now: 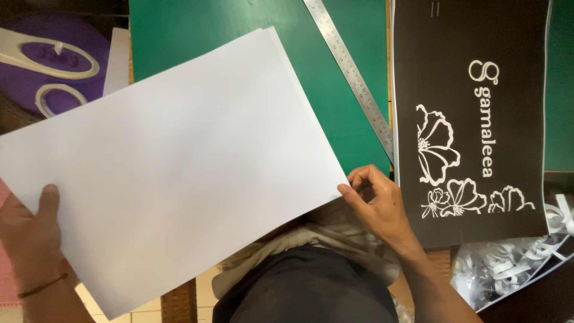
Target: The person folds black paper sheets by hand while using a metal ruler to align and sharpen the creases along the pre-scored lines.
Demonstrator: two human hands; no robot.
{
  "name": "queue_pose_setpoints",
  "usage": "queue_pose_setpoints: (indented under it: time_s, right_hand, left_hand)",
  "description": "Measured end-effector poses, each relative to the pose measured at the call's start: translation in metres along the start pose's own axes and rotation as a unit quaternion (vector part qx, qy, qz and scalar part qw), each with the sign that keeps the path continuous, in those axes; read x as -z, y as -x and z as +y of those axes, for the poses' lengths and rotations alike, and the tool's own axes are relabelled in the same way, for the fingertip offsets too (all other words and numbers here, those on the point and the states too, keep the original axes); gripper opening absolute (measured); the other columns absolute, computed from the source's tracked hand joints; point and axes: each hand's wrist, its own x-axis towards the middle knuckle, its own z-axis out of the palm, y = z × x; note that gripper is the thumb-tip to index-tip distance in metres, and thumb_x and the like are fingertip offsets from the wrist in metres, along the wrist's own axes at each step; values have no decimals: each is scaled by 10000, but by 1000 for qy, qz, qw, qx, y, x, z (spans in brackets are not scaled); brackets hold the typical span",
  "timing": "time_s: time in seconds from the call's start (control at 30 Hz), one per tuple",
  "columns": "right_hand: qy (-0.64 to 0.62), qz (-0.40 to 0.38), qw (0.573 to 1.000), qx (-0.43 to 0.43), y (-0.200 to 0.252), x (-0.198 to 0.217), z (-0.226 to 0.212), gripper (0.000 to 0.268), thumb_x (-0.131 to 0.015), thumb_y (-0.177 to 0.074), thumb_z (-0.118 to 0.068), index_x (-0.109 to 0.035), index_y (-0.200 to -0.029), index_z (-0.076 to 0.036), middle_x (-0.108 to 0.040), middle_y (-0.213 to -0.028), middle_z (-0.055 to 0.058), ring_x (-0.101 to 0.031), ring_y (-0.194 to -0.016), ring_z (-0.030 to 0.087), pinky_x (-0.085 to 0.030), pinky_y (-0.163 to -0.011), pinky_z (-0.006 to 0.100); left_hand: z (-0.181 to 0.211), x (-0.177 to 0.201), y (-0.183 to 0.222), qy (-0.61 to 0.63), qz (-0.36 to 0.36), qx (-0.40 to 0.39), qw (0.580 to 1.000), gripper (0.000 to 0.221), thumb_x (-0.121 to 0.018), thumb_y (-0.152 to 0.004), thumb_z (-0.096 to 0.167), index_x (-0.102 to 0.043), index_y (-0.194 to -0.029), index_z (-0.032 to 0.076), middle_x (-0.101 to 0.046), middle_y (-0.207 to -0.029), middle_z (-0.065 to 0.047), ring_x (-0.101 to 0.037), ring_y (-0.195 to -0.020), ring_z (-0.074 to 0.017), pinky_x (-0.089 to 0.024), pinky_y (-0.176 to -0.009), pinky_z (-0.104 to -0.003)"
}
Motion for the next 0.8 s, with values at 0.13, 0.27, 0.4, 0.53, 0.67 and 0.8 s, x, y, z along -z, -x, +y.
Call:
queue_pose_setpoints:
  time_s: [0.13, 0.27, 0.4, 0.53, 0.67, 0.8]
  right_hand:
    - [-313, 51, 948, 32, 1, -14, 10, 249, -697, -1002, -236, -550, -1103, -63, -664, -1123, 116, -624, -997, 147, -545, -867, 276]
    - [-364, 22, 912, -187, 0, -51, 24, 386, -623, -986, -300, -486, -1246, -49, -610, -1132, 127, -636, -1002, 175, -589, -884, 315]
    - [-121, -67, 981, -137, 0, -64, 18, 414, -563, -1033, -294, -609, -1285, 30, -664, -1032, 191, -641, -917, 222, -594, -825, 352]
    - [-181, 254, 950, 13, -20, -6, -35, 439, -506, -1109, -236, -479, -1416, 77, -665, -1186, 184, -683, -1007, 197, -607, -841, 306]
    - [94, 193, 855, 471, -17, 29, -100, 458, -602, -1156, -84, -412, -1568, -24, -343, -1632, 205, -447, -1540, 342, -515, -1139, 387]
    - [182, 3, 832, 525, 10, -18, -122, 488, -629, -1065, -87, -554, -1508, -276, -271, -1656, 220, -211, -1579, 447, -153, -1348, 617]
  left_hand:
    - [-15, 4, 13, 14, 23, 26, 999, 258, -609, -1081, 25, -615, -1305, -103, -692, -1207, -162, -677, -1030, -211, -541, -903, -282]
    - [-43, 0, 17, -91, 53, 102, 989, 222, -653, -1102, 84, -673, -1246, -84, -706, -1163, -183, -701, -969, -204, -567, -836, -278]
    - [-94, 2, 20, 61, 6, -20, 998, 151, -519, -1095, 82, -568, -1090, -61, -598, -1047, -84, -545, -911, -107, -459, -823, -244]
    - [-125, 10, 20, 171, -18, 64, 983, 238, -422, -1131, 109, -529, -964, -24, -515, -904, -34, -448, -781, -95, -403, -727, -270]
    - [-96, 1, 21, 212, -45, 62, 974, 174, -445, -1118, 91, -539, -1035, -30, -542, -969, -43, -478, -840, -100, -421, -773, -269]
    - [-66, -8, 19, 220, -52, 54, 973, 135, -469, -1104, 73, -549, -1106, -35, -568, -1034, -52, -508, -900, -106, -439, -818, -267]
